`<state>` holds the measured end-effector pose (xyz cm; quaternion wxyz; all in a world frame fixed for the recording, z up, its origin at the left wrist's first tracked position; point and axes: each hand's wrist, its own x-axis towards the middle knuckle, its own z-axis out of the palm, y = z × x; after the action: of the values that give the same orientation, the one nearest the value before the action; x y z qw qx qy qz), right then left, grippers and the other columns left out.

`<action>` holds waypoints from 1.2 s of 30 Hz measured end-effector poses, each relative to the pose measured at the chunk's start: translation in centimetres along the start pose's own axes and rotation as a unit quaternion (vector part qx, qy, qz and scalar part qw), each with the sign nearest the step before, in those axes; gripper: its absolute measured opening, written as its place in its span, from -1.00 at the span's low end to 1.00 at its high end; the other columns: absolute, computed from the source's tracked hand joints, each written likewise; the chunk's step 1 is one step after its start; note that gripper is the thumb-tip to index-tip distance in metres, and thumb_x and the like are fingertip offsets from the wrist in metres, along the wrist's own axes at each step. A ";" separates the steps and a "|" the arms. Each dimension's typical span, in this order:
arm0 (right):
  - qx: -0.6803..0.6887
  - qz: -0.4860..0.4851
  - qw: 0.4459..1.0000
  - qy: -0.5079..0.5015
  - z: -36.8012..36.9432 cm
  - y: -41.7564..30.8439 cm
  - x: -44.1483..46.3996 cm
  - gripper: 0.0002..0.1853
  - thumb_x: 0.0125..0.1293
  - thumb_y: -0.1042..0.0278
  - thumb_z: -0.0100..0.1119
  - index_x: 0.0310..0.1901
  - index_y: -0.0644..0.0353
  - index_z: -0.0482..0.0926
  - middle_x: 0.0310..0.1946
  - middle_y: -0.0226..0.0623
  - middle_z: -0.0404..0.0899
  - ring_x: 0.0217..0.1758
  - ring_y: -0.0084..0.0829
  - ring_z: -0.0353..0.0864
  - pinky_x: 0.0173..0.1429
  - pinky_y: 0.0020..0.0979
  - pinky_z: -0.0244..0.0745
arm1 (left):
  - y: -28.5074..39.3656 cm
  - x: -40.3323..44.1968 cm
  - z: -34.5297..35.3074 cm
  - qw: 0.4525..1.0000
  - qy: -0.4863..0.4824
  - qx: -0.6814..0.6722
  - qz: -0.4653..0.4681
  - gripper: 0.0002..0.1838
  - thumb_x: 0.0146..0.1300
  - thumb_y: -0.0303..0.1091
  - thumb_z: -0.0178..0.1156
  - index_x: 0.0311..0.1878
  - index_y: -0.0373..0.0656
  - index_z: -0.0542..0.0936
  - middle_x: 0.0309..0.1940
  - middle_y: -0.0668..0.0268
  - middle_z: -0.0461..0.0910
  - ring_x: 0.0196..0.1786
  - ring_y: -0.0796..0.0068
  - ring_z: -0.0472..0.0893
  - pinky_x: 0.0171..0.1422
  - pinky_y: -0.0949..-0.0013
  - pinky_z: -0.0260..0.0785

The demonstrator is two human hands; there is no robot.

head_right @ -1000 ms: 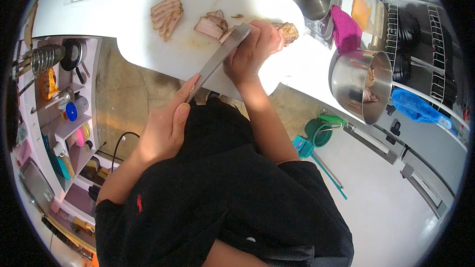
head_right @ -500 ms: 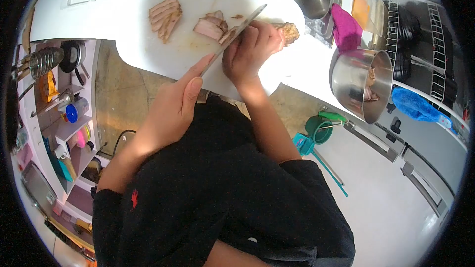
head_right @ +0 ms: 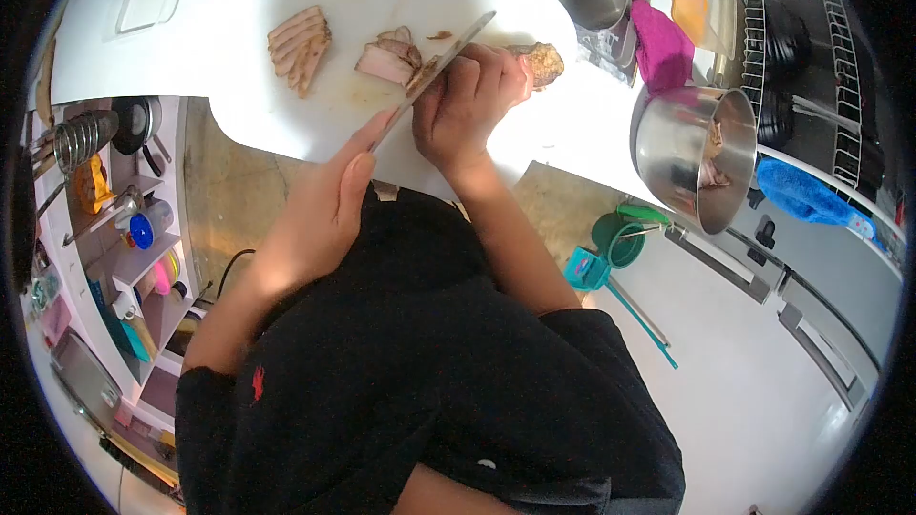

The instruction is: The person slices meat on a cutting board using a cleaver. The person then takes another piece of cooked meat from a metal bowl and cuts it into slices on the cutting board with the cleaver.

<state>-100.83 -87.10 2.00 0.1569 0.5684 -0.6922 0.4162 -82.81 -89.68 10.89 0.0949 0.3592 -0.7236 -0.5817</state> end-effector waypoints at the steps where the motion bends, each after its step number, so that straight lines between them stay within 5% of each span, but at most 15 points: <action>1: -0.010 -0.001 1.000 -0.004 -0.1 -0.1 0.0 -0.74 -0.02 0.40 0.06 -0.23 0.22 0.44 -0.13 -0.16 0.44 0.03 -0.07 0.32 0.23 0.07 0.03 | 0.5 0.5 -0.2 1.000 -0.009 0.004 -0.011 -0.53 0.53 -0.24 -0.21 0.41 -0.19 0.30 -0.27 -0.22 0.54 -0.09 -0.22 0.56 0.03 0.10 0.35; 5: -0.022 0.003 1.000 -0.008 -0.2 -0.2 -0.1 -0.74 -0.01 0.38 0.07 -0.22 0.21 0.45 -0.13 -0.17 0.45 0.06 -0.08 0.32 0.29 0.09 0.00 | 0.7 -0.2 -0.1 1.000 -0.004 -0.003 -0.021 -0.53 0.54 -0.24 -0.26 0.40 -0.20 0.32 -0.13 -0.26 0.56 0.04 -0.30 0.53 0.18 0.16 0.35; 9: -0.033 -0.015 0.999 -0.031 -0.3 0.1 -0.1 -0.67 0.18 0.26 0.03 -0.11 0.32 0.41 -0.11 0.02 0.35 0.04 0.00 0.26 0.20 0.02 0.05 | -0.8 -2.4 -0.1 0.999 -0.005 0.029 -0.036 -0.52 0.53 -0.22 -0.17 0.43 -0.15 0.25 -0.54 -0.14 0.51 -0.41 -0.23 0.55 -0.25 -0.03 0.36; 18: -0.047 -0.023 0.998 -0.030 -0.3 0.0 0.1 -0.69 0.18 0.28 0.01 -0.14 0.35 0.40 -0.13 0.05 0.35 0.06 0.03 0.24 0.21 0.06 0.05 | -0.7 0.7 0.4 0.999 0.035 0.004 0.026 -0.55 0.52 -0.21 -0.14 0.37 -0.19 0.33 -0.56 -0.16 0.50 -0.40 -0.25 0.54 -0.25 -0.07 0.34; 28: -0.044 -0.026 0.998 -0.020 -0.2 0.0 0.0 -0.73 0.16 0.32 0.00 -0.17 0.31 0.41 -0.13 -0.04 0.37 0.03 -0.02 0.25 0.17 -0.01 0.06 | -0.9 -2.5 -0.4 0.998 -0.013 0.029 -0.060 -0.54 0.52 -0.21 -0.15 0.39 -0.17 0.31 -0.54 -0.19 0.51 -0.39 -0.27 0.54 -0.23 -0.10 0.32; 36: -0.032 -0.022 0.999 -0.007 -0.1 -0.2 0.1 -0.77 0.08 0.41 -0.03 -0.20 0.25 0.41 -0.14 -0.09 0.41 0.04 -0.05 0.25 0.23 -0.02 0.03 | -1.0 0.8 -0.3 1.000 0.002 0.022 -0.010 -0.54 0.53 -0.19 -0.15 0.37 -0.20 0.34 -0.54 -0.18 0.51 -0.40 -0.26 0.54 -0.24 -0.08 0.32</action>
<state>-100.70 -87.12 2.23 0.1787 0.5813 -0.6935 0.3863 -82.82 -90.43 9.87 0.0823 0.3693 -0.7323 -0.5662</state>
